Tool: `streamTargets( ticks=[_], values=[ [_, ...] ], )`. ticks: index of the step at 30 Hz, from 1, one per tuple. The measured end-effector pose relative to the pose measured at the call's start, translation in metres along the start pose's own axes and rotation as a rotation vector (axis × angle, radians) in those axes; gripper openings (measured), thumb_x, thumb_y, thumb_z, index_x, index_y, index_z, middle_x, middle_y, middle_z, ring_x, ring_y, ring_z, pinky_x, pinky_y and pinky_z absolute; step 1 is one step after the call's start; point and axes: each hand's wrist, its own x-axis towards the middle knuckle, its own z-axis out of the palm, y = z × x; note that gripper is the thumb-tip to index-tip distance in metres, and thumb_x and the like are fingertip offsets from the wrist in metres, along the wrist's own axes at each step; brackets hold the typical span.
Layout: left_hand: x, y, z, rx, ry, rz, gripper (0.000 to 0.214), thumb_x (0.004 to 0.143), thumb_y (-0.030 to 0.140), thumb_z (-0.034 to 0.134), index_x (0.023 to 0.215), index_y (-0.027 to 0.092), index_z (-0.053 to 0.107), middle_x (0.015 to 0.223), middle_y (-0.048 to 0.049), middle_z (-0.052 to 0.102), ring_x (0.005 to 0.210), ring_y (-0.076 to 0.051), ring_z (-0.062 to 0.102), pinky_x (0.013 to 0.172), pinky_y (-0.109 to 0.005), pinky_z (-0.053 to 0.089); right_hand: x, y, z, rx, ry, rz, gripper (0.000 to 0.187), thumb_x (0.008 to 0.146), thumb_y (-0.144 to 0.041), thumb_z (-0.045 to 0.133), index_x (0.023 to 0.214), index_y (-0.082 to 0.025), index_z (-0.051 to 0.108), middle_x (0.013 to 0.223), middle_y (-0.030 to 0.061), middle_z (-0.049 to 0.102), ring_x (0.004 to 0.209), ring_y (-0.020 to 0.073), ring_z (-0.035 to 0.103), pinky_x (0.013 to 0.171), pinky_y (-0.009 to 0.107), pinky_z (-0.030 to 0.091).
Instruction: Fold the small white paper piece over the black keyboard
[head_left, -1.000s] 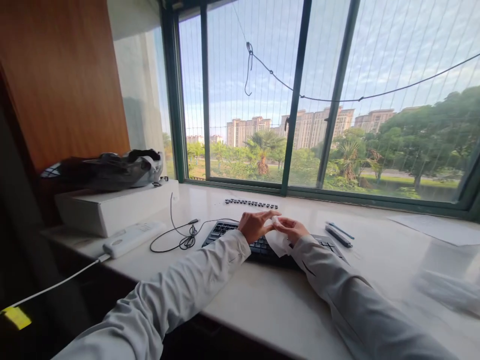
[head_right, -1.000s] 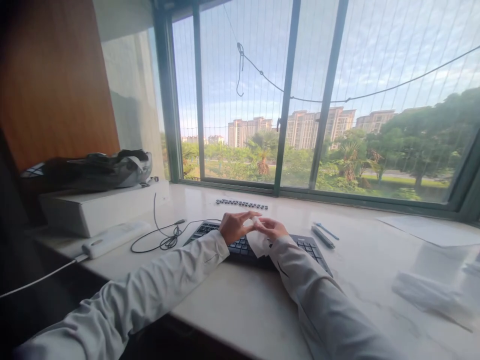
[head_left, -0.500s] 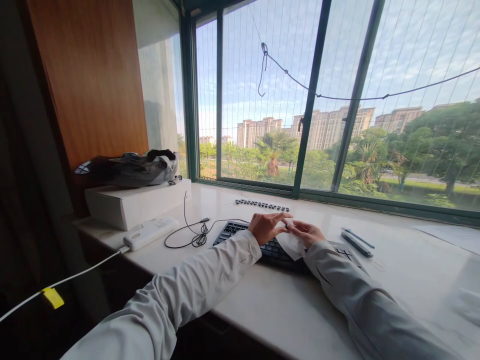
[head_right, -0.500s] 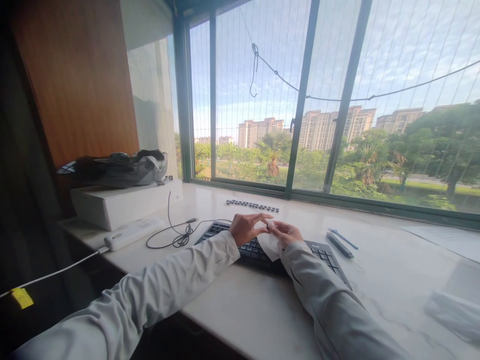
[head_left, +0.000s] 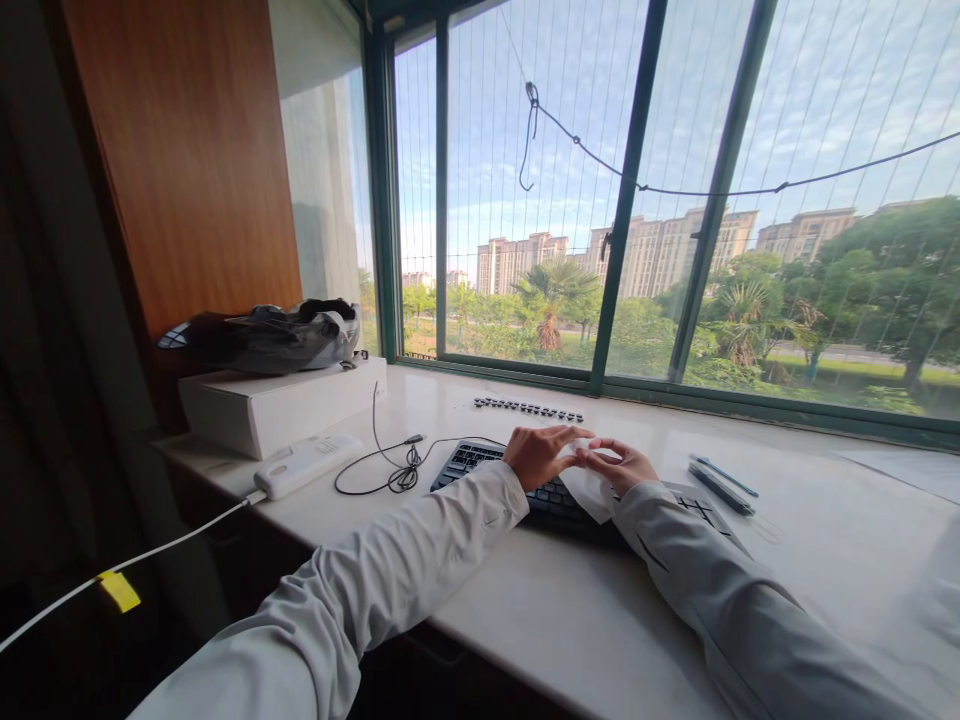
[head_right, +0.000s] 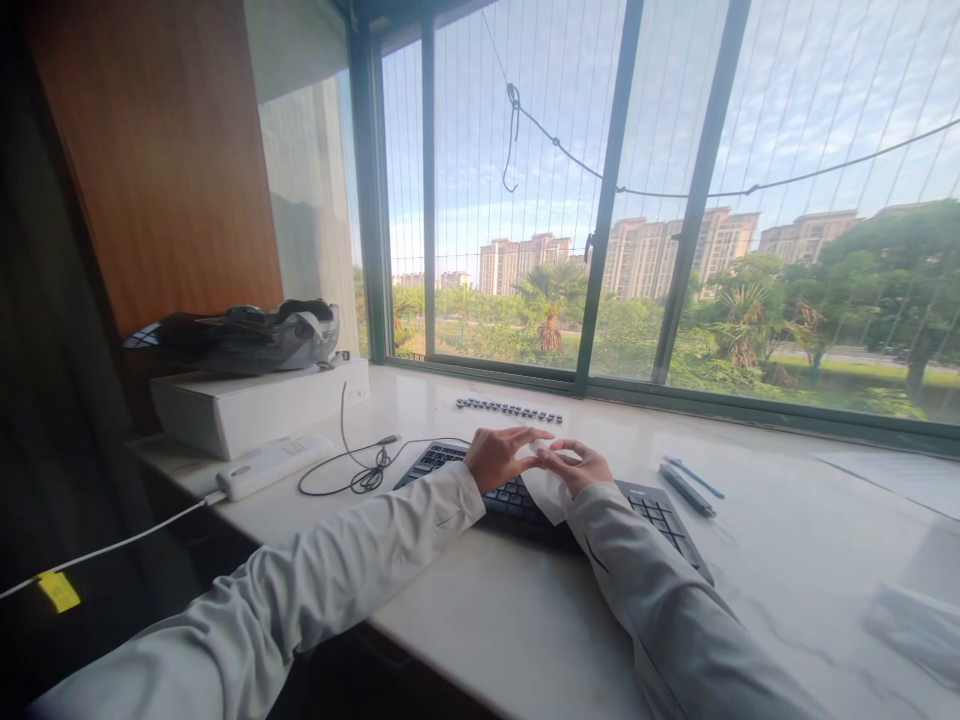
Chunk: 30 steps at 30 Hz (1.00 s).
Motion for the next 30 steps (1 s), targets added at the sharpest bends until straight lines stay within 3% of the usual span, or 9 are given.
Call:
streamTargets(
  ticks=[4, 10, 16, 22, 30],
  values=[
    [0.0003, -0.0015, 0.0004, -0.015, -0.005, -0.005, 0.042, 0.08, 0.045, 0.061, 0.12, 0.032, 0.055, 0.102, 0.005, 0.07, 0.093, -0.012, 0.065, 0.074, -0.019, 0.048, 0.0003, -0.0016, -0.0009, 0.007, -0.024, 0.028, 0.058, 0.039, -0.051, 0.084, 0.08, -0.018, 0.061, 0.066, 0.0066, 0.071, 0.05, 0.019, 0.062, 0.046, 0.026, 0.041],
    [-0.0003, 0.001, 0.0011, -0.005, 0.012, -0.019, 0.036, 0.083, 0.046, 0.057, 0.117, 0.034, 0.057, 0.107, 0.0051, 0.069, 0.092, -0.012, 0.066, 0.071, -0.02, 0.047, 0.0004, -0.0013, 0.0003, 0.043, 0.019, -0.008, 0.055, 0.035, -0.045, 0.087, 0.072, -0.021, 0.054, 0.07, 0.0069, 0.072, 0.066, 0.0239, 0.067, 0.057, 0.029, 0.047],
    [0.0006, 0.0013, -0.0021, -0.022, -0.018, -0.014, 0.042, 0.081, 0.044, 0.062, 0.12, 0.031, 0.055, 0.101, 0.0038, 0.07, 0.093, -0.013, 0.065, 0.071, -0.02, 0.048, 0.0014, -0.0014, -0.0009, 0.064, -0.051, 0.048, 0.056, 0.038, -0.049, 0.085, 0.073, -0.021, 0.052, 0.068, 0.0061, 0.072, 0.054, 0.0202, 0.064, 0.046, 0.026, 0.041],
    [0.0009, 0.004, -0.0016, -0.037, 0.003, -0.005, 0.037, 0.083, 0.04, 0.06, 0.12, 0.033, 0.055, 0.102, 0.0052, 0.07, 0.093, -0.012, 0.065, 0.071, -0.019, 0.047, -0.003, -0.0037, 0.0035, 0.059, 0.046, -0.002, 0.061, 0.032, -0.046, 0.087, 0.068, -0.022, 0.044, 0.07, 0.0069, 0.072, 0.067, 0.0258, 0.068, 0.055, 0.029, 0.047],
    [0.0012, 0.0022, -0.002, -0.054, -0.001, 0.003, 0.04, 0.083, 0.04, 0.06, 0.121, 0.031, 0.053, 0.102, 0.0041, 0.07, 0.095, -0.012, 0.065, 0.078, -0.02, 0.048, 0.0019, -0.0009, 0.0012, 0.109, -0.017, 0.029, 0.057, 0.037, -0.046, 0.086, 0.068, -0.021, 0.045, 0.064, 0.0046, 0.07, 0.064, 0.0243, 0.068, 0.057, 0.029, 0.048]
  ],
)
